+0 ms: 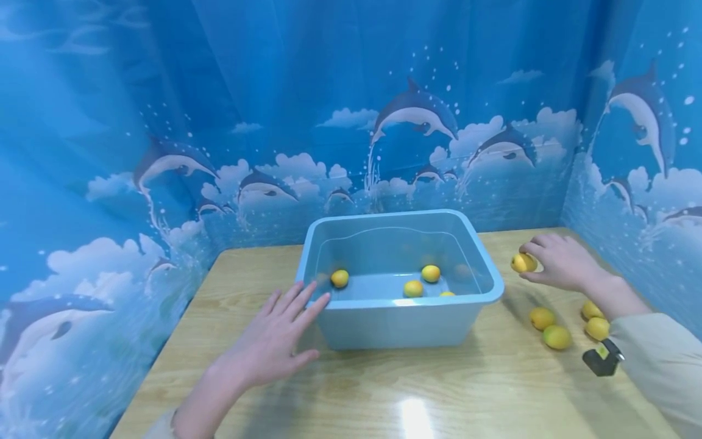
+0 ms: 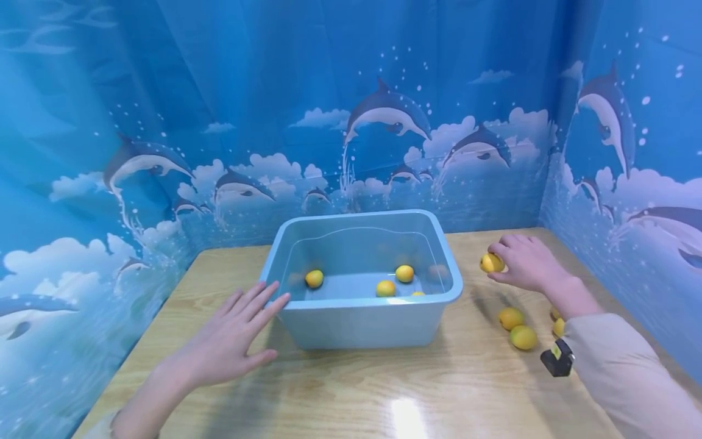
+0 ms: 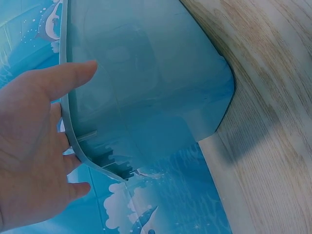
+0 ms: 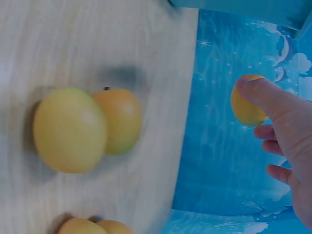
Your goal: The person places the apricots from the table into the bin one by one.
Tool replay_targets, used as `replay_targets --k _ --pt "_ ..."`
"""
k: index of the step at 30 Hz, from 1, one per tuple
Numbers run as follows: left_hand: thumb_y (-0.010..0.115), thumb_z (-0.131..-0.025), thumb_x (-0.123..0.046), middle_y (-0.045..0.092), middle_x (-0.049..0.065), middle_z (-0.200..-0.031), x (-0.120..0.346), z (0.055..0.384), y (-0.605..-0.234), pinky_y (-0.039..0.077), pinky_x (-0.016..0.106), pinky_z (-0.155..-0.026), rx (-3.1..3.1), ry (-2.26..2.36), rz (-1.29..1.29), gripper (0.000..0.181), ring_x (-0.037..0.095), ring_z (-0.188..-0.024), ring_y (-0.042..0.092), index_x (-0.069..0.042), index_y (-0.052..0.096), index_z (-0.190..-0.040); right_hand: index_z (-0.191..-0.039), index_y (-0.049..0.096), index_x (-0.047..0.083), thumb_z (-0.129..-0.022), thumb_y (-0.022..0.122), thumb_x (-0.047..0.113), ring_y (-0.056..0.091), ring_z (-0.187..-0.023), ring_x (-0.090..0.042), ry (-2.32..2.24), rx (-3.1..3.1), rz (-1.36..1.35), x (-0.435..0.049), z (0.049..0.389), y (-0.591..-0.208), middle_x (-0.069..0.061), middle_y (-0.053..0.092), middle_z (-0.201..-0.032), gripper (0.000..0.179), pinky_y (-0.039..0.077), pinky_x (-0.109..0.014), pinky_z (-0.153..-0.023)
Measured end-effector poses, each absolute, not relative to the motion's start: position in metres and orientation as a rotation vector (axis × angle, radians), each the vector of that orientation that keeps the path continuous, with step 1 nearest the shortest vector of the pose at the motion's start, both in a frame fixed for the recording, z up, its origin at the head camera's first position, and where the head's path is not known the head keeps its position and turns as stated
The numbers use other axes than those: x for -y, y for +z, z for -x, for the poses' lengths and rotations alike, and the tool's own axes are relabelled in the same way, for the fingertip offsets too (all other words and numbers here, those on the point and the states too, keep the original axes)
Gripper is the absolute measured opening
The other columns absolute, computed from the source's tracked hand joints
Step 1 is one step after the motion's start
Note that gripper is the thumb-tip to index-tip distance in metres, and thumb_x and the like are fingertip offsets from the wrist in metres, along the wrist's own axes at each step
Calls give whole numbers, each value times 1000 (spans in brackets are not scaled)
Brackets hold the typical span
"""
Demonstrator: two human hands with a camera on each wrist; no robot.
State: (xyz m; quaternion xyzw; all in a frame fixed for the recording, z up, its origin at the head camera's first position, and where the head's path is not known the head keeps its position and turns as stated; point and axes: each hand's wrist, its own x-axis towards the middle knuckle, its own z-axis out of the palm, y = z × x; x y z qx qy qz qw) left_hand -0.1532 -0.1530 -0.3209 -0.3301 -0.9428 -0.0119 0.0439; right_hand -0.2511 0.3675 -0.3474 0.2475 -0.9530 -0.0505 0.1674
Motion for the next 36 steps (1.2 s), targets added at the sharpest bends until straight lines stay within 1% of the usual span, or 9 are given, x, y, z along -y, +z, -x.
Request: replay_targets --k 2,8,13,24,36 --pt "63 -83 -49 7 8 -155 153 153 -321 10 55 -109 2884 -29 1007 88 31 -140 9 -22 12 -150 -94 66 6 -70 78 31 56 -83 -32 -145 2694 -708 -368 251 -343 -9 60 -87 37 47 -50 -65" --pt "64 -83 -48 8 8 -155 153 153 -322 10 55 -109 2876 -42 1002 88 31 -140 9 -22 13 -150 -97 65 6 -70 78 32 54 -83 -33 -152 2678 -681 -365 254 -327 -10 58 -87 40 46 -46 -59" --pt "64 -83 -48 8 8 -155 154 153 -322 11 55 -109 2871 -40 999 88 31 -140 10 -21 14 -150 -101 65 5 -71 78 31 53 -89 -35 -153 2700 -651 -358 254 -312 -12 59 -93 42 46 -49 -65" --pt "64 -83 -47 8 8 -155 153 153 -321 11 55 -109 2885 -56 1005 88 31 -140 9 -22 13 -150 -104 64 5 -72 77 29 52 -92 -35 -163 2689 -661 -345 257 -281 -13 59 -96 43 45 -50 -68" --pt "64 -83 -47 6 6 -155 154 152 -323 12 56 -109 2860 -47 1014 88 31 -140 10 -22 13 -150 -101 65 6 -71 77 24 52 -90 -33 -182 2630 -757 -325 267 -253 -11 59 -94 37 45 -47 -66"
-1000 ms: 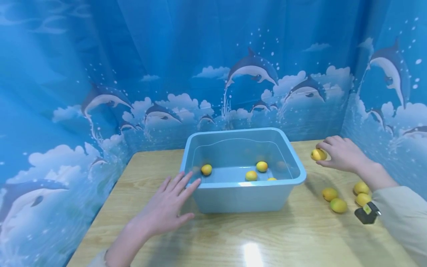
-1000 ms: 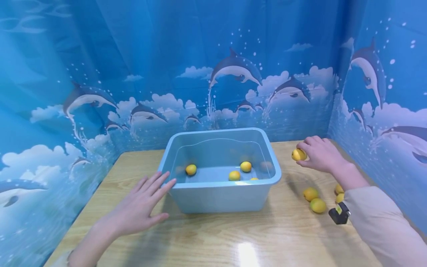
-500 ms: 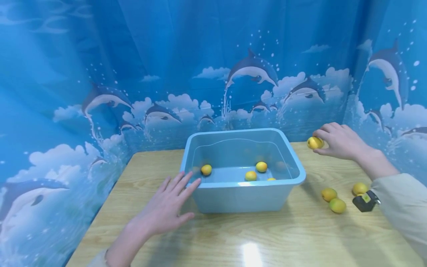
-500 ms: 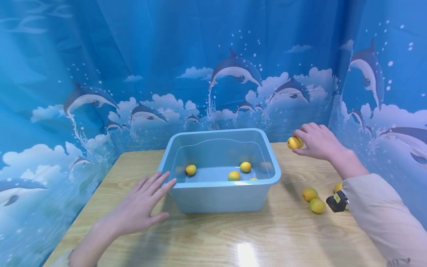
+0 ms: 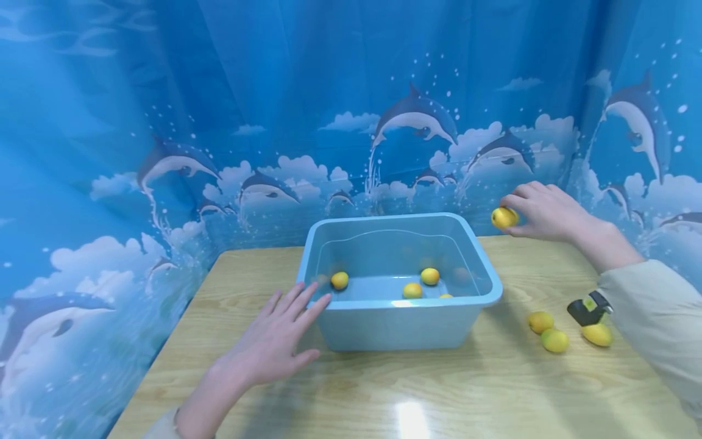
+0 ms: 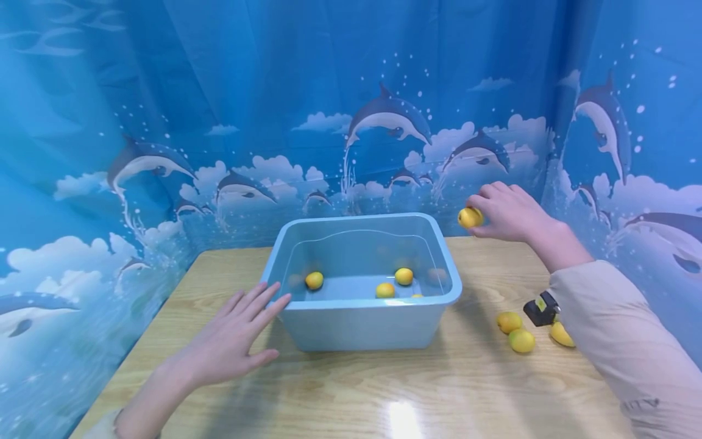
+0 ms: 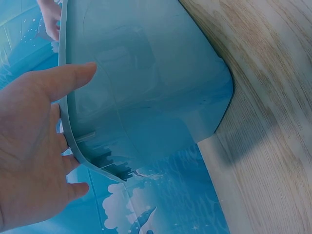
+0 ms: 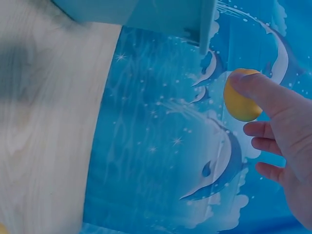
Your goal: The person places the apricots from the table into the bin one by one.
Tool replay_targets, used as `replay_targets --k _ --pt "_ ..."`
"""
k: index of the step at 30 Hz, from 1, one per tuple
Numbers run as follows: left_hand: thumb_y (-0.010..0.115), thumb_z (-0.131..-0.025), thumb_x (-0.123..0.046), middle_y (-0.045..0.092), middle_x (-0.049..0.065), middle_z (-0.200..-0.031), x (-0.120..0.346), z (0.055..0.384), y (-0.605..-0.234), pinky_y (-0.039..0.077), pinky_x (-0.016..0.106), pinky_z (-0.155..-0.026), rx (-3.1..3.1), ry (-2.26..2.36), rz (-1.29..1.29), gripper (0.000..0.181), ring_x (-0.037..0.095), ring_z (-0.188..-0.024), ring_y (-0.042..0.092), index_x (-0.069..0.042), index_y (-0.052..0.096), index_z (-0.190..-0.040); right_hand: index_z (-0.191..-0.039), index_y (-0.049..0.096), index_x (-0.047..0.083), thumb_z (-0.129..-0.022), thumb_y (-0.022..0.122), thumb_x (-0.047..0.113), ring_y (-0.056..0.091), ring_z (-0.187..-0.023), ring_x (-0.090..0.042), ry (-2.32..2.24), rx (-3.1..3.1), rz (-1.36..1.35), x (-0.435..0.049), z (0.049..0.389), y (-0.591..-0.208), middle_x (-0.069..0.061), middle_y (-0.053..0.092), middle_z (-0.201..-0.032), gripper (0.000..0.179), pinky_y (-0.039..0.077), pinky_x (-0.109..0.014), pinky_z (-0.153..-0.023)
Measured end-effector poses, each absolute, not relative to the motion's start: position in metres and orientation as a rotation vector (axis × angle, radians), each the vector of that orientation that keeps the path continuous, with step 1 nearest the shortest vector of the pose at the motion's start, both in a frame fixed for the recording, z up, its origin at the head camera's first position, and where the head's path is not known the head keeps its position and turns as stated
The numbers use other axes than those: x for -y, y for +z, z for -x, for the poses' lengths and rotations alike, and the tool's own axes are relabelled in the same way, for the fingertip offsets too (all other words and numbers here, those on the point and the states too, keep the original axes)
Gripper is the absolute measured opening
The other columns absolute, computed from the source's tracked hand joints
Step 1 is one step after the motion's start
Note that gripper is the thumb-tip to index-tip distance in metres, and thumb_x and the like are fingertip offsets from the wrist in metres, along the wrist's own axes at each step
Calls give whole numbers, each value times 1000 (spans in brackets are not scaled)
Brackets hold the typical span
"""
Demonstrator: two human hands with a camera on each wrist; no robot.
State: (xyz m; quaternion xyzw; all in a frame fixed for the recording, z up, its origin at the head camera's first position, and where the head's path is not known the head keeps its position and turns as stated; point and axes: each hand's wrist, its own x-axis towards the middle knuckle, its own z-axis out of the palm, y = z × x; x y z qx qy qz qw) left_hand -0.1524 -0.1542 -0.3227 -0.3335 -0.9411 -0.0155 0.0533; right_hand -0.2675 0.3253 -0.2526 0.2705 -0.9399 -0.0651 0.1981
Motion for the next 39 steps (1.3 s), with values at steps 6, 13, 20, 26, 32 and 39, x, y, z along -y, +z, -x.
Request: replay_targets --k 6,13,20,26,32,39 --pt "64 -83 -47 6 7 -155 154 153 -325 12 56 -109 2858 -47 1016 88 31 -140 10 -22 13 -150 -101 64 8 -71 78 26 52 -87 -30 -199 2620 -785 -314 274 -245 -10 58 -92 38 45 -44 -64" --pt "64 -83 -47 6 6 -155 154 153 -325 11 56 -109 2862 -59 1009 89 31 -140 9 -23 12 -150 -105 64 9 -74 76 27 50 -88 -29 -201 2646 -808 -295 280 -237 -9 57 -93 38 43 -42 -65" --pt "66 -82 -46 7 6 -155 153 156 -321 14 58 -108 2847 -70 1028 88 32 -139 10 -21 14 -150 -110 62 9 -77 74 28 50 -94 -31 -199 2662 -847 -277 288 -228 -11 57 -99 41 44 -45 -70" --pt "64 -83 -47 7 7 -155 151 157 -319 13 57 -108 2857 -54 1043 88 31 -140 9 -22 13 -150 -111 61 11 -77 75 29 49 -97 -31 -188 2713 -850 -264 294 -229 -11 57 -101 42 44 -46 -75" --pt "64 -84 -46 8 8 -155 152 156 -320 13 56 -109 2861 -62 1045 87 31 -140 9 -21 13 -150 -117 60 9 -80 72 34 48 -105 -34 -171 2763 -842 -252 300 -231 -13 57 -109 47 43 -51 -83" --pt "64 -83 -46 8 7 -155 154 155 -322 13 56 -109 2865 -63 1025 88 31 -140 9 -22 13 -150 -117 60 9 -81 71 35 48 -106 -33 -164 2760 -840 -256 298 -235 -13 57 -110 46 43 -50 -83"
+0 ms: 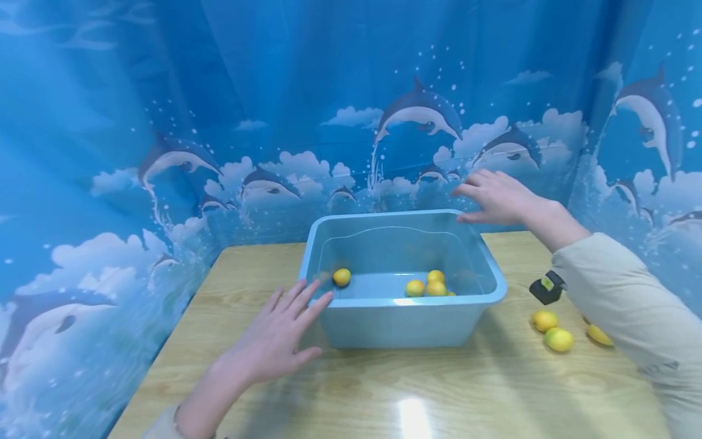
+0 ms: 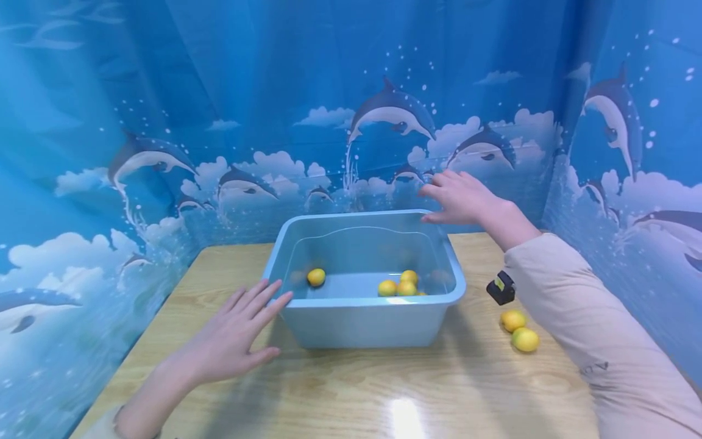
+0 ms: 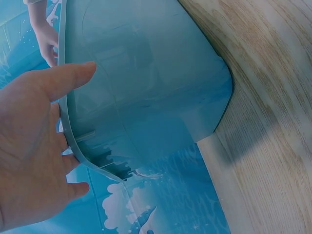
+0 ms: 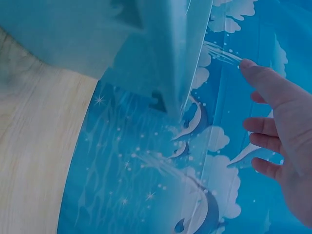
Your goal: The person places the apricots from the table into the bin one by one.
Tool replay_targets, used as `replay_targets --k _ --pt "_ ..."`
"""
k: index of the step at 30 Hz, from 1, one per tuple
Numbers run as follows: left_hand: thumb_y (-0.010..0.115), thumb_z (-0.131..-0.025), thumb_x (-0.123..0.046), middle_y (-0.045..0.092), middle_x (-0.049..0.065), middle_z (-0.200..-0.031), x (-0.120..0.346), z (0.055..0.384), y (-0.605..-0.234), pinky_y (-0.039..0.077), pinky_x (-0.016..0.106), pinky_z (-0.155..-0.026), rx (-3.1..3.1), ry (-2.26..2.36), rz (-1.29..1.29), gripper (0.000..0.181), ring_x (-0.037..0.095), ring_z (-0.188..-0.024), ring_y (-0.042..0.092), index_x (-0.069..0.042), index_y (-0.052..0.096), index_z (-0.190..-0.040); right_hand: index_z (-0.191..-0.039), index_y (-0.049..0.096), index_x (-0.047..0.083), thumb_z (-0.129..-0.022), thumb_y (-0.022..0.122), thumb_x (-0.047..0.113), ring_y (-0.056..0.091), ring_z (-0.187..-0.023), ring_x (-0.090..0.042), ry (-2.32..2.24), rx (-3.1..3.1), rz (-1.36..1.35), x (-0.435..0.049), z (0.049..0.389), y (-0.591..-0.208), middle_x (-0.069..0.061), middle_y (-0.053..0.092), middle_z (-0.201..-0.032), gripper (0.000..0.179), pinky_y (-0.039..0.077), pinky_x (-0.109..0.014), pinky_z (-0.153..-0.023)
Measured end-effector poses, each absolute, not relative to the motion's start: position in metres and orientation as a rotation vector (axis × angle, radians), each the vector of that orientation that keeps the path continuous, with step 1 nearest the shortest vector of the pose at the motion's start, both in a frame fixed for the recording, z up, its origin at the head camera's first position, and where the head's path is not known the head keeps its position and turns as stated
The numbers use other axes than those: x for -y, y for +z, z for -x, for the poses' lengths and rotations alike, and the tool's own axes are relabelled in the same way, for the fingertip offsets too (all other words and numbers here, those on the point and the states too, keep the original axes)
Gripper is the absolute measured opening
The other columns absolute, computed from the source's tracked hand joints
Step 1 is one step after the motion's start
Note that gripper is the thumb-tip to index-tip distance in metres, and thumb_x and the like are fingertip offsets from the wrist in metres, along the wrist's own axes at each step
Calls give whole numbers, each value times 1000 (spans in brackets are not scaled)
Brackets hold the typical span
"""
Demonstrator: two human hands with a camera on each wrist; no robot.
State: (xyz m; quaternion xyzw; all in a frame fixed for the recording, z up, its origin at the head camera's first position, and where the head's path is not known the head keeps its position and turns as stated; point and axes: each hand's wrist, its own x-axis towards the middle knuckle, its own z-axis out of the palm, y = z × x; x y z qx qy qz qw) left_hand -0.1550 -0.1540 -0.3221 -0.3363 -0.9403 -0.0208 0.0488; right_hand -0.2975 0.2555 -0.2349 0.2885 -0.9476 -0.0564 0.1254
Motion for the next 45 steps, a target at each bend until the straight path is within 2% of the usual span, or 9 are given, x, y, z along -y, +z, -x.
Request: replay_targets --k 18,28,37,45 --pt "65 -83 -46 11 9 -154 152 154 -322 15 57 -108 2842 -69 1038 87 33 -139 11 -20 16 -150 -111 63 5 -78 74 28 51 -98 -33 -102 2667 -749 -314 255 -269 -14 59 -104 42 45 -48 -74" --pt "66 -82 -45 13 11 -154 151 155 -323 15 57 -108 2814 -71 1036 87 34 -138 14 -18 18 -150 -103 65 5 -70 79 23 55 -89 -33 -82 2542 -733 -354 229 -298 -12 60 -95 40 48 -46 -64" --pt "66 -81 -45 14 11 -154 153 154 -325 15 58 -107 2795 -72 1026 89 35 -138 15 -19 17 -150 -107 61 0 -69 79 20 54 -88 -37 -53 2626 -592 -399 206 -326 -17 59 -97 47 45 -53 -69" --pt "66 -82 -45 12 11 -154 152 153 -325 15 58 -107 2805 -63 1028 88 35 -138 14 -18 16 -150 -104 62 -1 -64 81 17 54 -84 -38 -54 2664 -481 -436 194 -352 -18 59 -93 47 45 -54 -68"
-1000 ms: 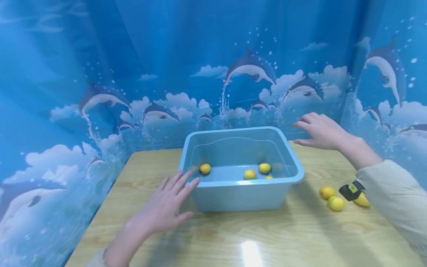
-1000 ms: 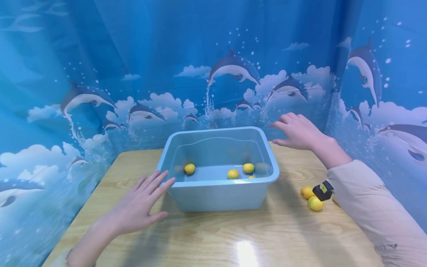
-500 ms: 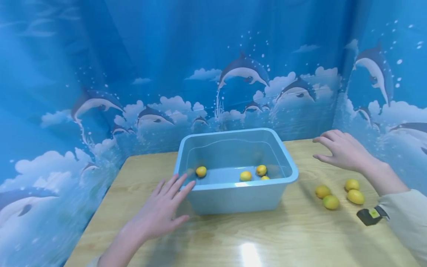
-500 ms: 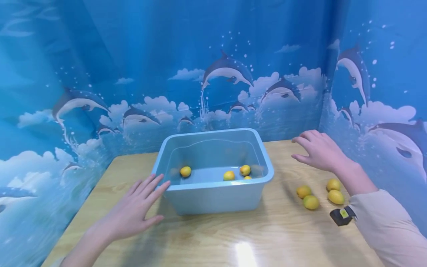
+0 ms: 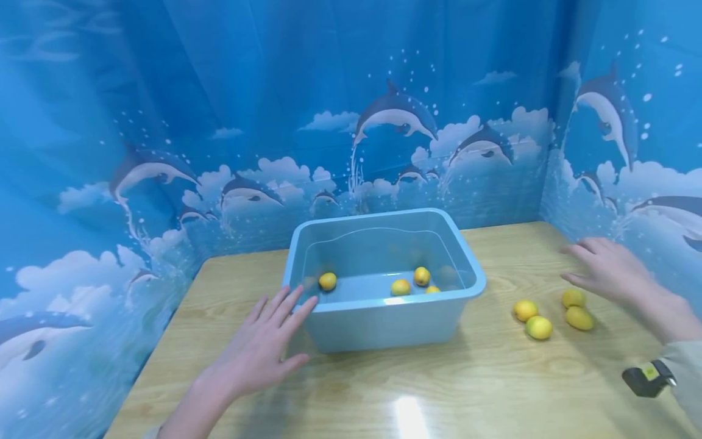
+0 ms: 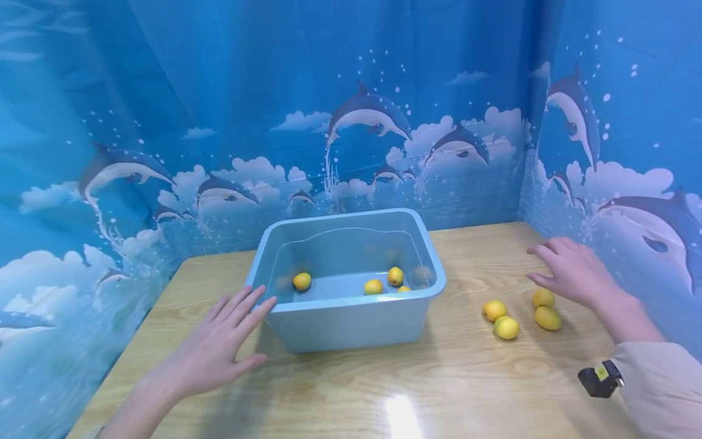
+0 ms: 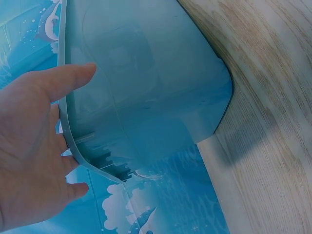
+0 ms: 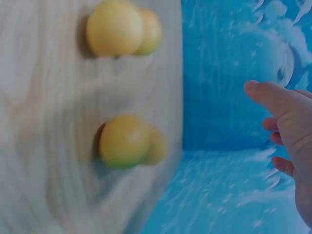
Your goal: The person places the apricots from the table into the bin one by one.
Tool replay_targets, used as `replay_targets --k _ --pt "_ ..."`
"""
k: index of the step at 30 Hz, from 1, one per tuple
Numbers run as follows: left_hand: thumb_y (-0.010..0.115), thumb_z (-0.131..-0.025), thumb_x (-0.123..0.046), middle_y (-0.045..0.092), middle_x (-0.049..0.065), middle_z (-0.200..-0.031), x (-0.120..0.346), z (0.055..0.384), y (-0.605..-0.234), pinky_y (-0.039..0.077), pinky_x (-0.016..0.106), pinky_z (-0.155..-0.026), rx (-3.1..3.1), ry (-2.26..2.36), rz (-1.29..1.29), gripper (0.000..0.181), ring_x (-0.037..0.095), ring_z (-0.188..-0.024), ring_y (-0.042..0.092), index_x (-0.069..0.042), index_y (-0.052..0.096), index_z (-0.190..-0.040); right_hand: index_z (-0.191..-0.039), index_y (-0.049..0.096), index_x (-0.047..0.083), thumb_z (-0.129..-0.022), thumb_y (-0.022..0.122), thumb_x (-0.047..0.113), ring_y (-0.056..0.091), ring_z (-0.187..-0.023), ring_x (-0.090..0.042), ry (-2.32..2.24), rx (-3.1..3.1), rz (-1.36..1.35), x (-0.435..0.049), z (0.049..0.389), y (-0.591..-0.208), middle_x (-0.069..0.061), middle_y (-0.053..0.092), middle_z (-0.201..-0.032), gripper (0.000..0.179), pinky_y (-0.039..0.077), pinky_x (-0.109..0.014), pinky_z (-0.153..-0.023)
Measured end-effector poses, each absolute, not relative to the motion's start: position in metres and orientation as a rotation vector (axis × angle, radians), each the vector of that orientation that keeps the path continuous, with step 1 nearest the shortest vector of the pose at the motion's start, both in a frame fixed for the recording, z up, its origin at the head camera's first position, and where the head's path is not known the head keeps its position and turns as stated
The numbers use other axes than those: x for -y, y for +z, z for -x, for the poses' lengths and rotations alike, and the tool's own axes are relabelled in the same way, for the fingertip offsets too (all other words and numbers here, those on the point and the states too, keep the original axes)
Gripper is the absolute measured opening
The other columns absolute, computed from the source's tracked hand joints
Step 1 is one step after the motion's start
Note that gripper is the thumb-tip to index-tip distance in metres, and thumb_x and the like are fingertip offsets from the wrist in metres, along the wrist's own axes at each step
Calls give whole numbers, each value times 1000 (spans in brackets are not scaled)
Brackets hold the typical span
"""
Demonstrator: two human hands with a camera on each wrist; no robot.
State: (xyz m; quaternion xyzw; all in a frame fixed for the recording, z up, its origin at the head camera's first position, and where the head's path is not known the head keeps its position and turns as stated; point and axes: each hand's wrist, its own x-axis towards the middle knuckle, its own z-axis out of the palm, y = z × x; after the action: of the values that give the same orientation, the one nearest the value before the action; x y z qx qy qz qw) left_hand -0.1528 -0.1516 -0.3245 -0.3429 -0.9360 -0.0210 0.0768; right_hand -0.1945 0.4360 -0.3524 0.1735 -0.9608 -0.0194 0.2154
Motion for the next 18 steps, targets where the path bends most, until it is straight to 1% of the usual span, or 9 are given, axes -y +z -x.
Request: replay_targets --k 2,6,9,15,18 --pt "66 -82 -45 12 11 -154 152 153 -325 15 58 -107 2804 -59 1027 88 35 -138 14 -18 16 -150 -103 62 -2 -64 81 18 54 -83 -37 -63 2677 -449 -443 194 -358 -19 58 -92 48 45 -54 -67" --pt "66 -82 -45 13 11 -154 152 153 -326 15 58 -107 2803 -64 1024 88 35 -138 14 -18 17 -150 -105 61 -5 -67 79 23 54 -85 -40 -67 2750 -352 -452 193 -367 -23 58 -94 50 44 -57 -68" --pt "66 -82 -46 13 11 -154 153 154 -326 15 58 -107 2802 -70 1020 88 34 -138 14 -18 17 -150 -105 60 -6 -68 79 26 53 -84 -41 -73 2791 -320 -457 193 -371 -24 57 -94 52 44 -57 -66" --pt "65 -82 -46 12 11 -154 153 154 -325 16 58 -107 2806 -57 1028 89 34 -138 13 -19 15 -150 -107 61 -5 -70 78 32 53 -83 -43 -58 2896 -284 -470 190 -382 -25 57 -94 55 45 -57 -62" --pt "66 -82 -46 12 11 -154 153 154 -325 16 58 -107 2807 -51 1032 89 34 -139 13 -19 15 -150 -108 61 -4 -71 77 35 53 -85 -45 -37 2952 -255 -474 188 -388 -26 57 -96 56 45 -58 -63"
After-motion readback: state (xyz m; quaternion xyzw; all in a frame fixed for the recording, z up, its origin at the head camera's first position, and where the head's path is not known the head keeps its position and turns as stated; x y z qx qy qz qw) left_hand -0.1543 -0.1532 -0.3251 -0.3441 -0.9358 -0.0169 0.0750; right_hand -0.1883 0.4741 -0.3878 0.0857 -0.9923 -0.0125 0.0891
